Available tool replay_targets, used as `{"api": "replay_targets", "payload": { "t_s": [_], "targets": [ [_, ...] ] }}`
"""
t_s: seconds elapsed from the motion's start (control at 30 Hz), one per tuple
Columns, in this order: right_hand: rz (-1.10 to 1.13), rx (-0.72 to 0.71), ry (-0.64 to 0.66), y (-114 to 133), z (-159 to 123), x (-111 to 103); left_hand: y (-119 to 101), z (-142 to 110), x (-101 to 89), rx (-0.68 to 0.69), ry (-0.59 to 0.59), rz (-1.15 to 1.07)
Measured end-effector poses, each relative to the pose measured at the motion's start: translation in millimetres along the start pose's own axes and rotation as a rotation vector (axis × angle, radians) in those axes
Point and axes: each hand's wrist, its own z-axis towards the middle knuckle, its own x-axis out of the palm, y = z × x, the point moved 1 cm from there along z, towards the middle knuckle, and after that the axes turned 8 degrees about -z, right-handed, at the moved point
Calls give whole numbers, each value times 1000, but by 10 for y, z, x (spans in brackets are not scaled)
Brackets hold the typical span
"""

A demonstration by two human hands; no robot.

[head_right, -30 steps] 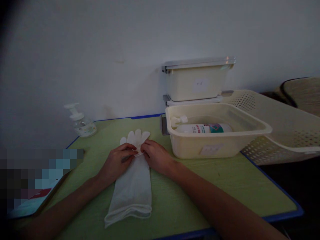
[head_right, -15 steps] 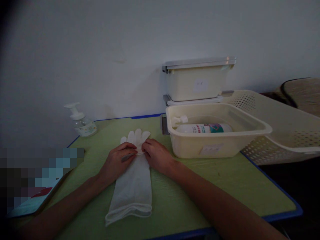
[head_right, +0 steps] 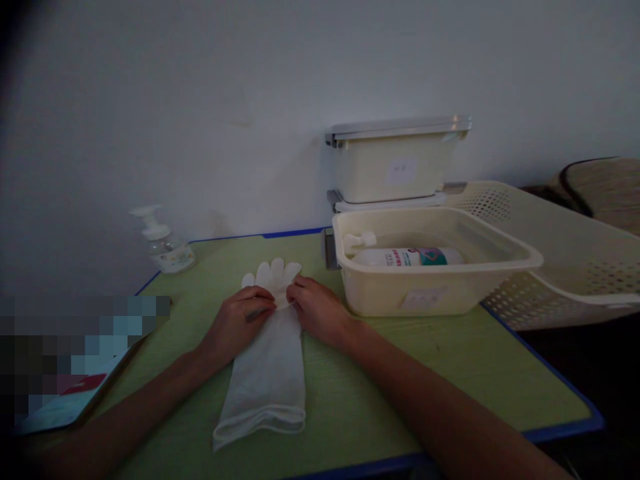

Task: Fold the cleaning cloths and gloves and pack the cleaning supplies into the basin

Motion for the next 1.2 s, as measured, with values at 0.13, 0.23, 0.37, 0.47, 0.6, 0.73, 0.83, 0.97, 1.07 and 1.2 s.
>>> {"api": "replay_targets", "payload": {
  "t_s": [0.13,0.23,0.37,0.47,0.6,0.73,0.83,0.97,1.07,1.2],
  "targets": [
    [-84,-70,58,-15,-25,-46,9,1,7,-18,38,-15],
    [-166,-129,36,36,-53,-98,18,6,8,-39,66,-21],
    [-147,-282,-19,249,-112,-181,36,7,10,-32,89,-45],
    [-82,-416,31,455,-176,-231,48,2,15,-16,88,-72],
    [46,-609,291,671,-268,-253,45,3,18,-49,72,-38],
    [21,-676,444,758,-317,-251,24,7,21,-56,71,-22],
    [-12,-651,440,765,-324,-256,16,4,22,-52,47,-5],
    [-68,-644,388,758,-338,-280,15,-1,14,-46,40,-13],
    [-109,-671,379,761,-354,-297,20,-1,10,-42,37,-19],
    [-167,-691,341,774,-366,-300,24,2,15,-39,42,-22]
  ]
}}
